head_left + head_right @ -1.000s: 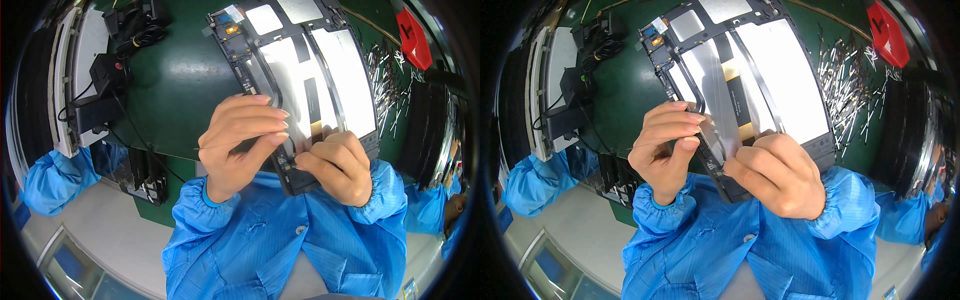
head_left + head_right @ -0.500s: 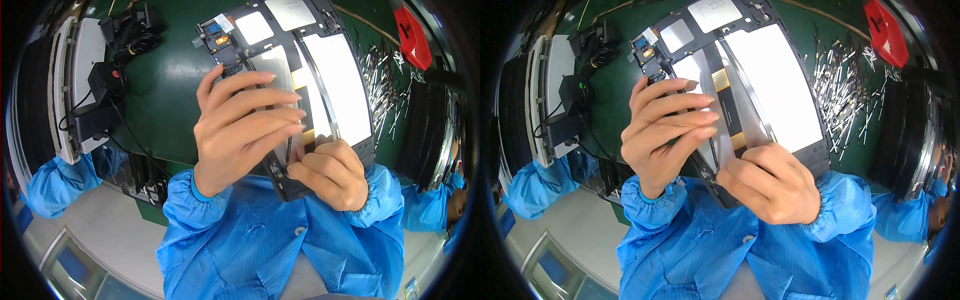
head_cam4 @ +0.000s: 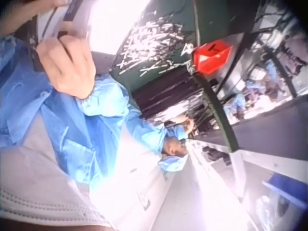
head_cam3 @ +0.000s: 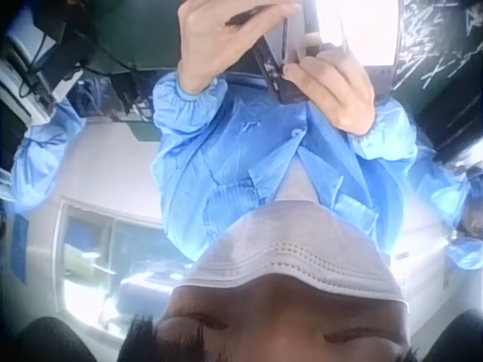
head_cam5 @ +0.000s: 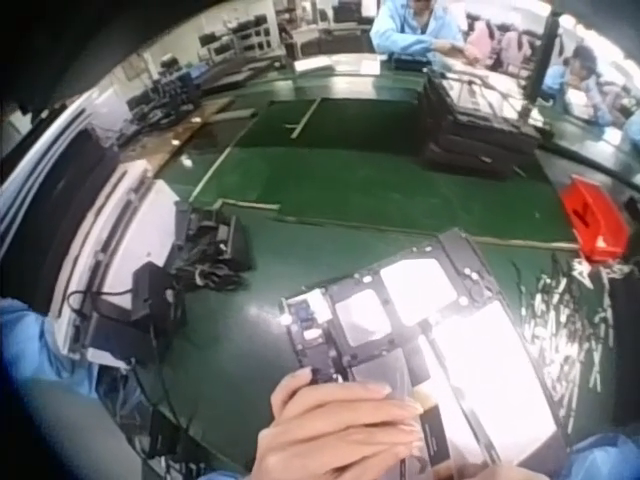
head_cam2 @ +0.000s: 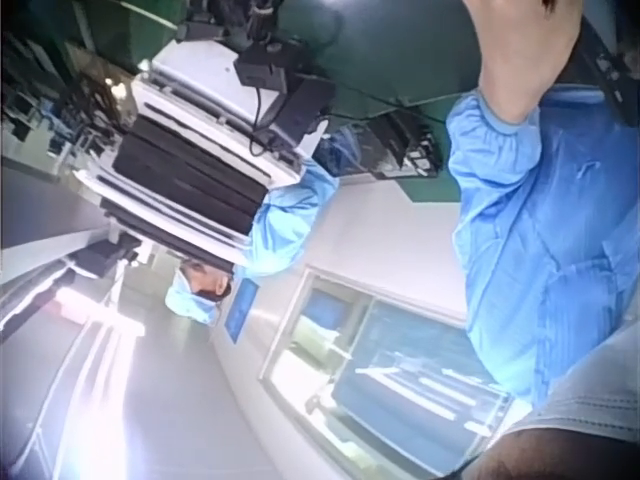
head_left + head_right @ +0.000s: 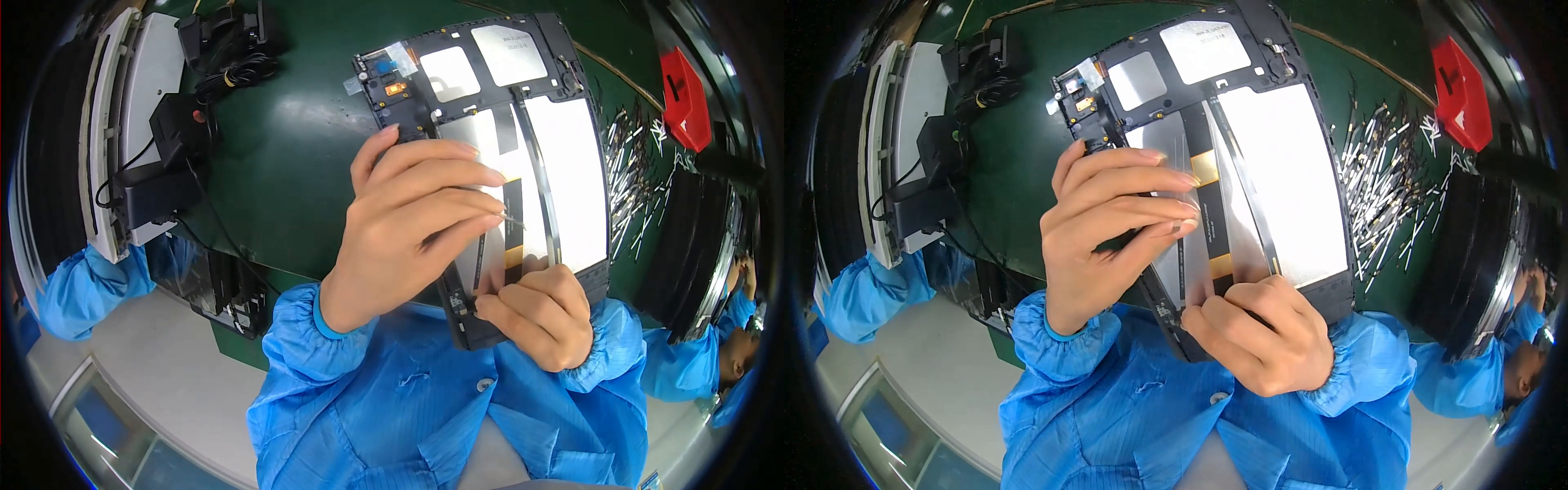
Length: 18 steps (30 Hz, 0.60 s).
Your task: The person assembles internal components into an electronic tablet device by connecting ribbon cables to a circuit board and installing a battery pack into the tablet frame. The person uses tweezers to manipulate the ribbon cables.
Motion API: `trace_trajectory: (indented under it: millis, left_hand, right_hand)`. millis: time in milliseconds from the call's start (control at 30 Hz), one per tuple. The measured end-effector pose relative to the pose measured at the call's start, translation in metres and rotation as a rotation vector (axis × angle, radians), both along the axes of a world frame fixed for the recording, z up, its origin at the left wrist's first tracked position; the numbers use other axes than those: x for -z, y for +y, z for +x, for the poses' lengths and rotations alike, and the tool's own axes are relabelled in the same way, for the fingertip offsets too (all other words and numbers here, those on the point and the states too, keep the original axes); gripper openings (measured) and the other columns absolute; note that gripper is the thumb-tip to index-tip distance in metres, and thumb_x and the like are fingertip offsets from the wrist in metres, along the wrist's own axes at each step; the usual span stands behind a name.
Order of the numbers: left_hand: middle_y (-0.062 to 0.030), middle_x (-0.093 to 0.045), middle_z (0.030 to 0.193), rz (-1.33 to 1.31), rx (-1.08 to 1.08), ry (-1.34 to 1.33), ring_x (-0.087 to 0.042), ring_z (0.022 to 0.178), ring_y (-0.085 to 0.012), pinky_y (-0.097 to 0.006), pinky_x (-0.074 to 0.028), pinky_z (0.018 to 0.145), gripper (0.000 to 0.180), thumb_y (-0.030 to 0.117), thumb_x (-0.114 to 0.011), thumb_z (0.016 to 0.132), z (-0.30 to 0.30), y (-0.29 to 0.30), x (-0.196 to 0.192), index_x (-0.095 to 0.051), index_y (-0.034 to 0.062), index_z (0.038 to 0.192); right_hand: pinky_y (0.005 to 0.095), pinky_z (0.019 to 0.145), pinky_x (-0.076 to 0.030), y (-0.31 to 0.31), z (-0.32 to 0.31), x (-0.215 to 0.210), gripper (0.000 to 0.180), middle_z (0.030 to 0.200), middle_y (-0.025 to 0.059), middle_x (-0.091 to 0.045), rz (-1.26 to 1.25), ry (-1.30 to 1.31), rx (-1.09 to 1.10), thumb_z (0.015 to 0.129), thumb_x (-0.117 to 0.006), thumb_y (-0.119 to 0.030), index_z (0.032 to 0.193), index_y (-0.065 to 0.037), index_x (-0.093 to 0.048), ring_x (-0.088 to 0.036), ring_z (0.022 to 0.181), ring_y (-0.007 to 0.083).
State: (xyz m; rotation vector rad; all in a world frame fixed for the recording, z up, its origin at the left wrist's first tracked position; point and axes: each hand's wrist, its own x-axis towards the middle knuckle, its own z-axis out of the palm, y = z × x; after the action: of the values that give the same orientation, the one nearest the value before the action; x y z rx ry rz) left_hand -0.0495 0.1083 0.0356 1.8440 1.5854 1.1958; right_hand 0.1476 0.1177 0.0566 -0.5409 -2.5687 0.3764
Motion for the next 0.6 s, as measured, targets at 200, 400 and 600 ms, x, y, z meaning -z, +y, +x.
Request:
trace_trajectory:
  millis: [200, 400, 600]
  left_hand:
    - [0.0022, -0.07, 0.094, -0.023, -0.005, 0.03, -0.058, 0.103, -0.0166, -0.038, -0.025, 0.103, 0.013, 0.007, -0.073, 0.068, 0.0018, -0.0021, -0.0037, -0.075, 0.0156, 0.078]
    - [0.0027, -0.069, 0.094, -0.051, -0.013, 0.055, -0.058, 0.104, -0.0163, -0.038, -0.026, 0.102, 0.014, 0.007, -0.073, 0.067, 0.003, 0.0002, -0.0058, -0.075, 0.0165, 0.078]
    - [0.0035, -0.069, 0.092, -0.075, -0.035, 0.06, -0.058, 0.102, -0.0157, -0.038, -0.026, 0.101, 0.012, 0.009, -0.076, 0.066, 0.0045, 0.0, -0.0099, -0.074, 0.0164, 0.076]
  right_hand:
    - [0.0259, 0.063, -0.047, -0.0018, 0.0016, -0.0021, 0.032, 0.087, 0.0, -0.057, -0.016, -0.01, 0.007, 0.052, -0.068, -0.007, 0.084, -0.007, -0.068, -0.051, 0.074, 0.0153]
    - [0.0218, 0.062, -0.043, 0.0012, 0.0023, -0.0048, 0.019, 0.106, 0.0026, -0.065, -0.038, -0.039, 0.006, 0.06, -0.068, -0.01, 0.079, -0.006, -0.068, -0.049, 0.072, 0.0136]
    - [0.0214, 0.062, -0.043, -0.0002, 0.0023, -0.0062, 0.017, 0.106, 0.0019, -0.066, -0.067, -0.045, 0.013, 0.063, -0.067, -0.011, 0.079, -0.006, -0.069, -0.049, 0.073, 0.0138]
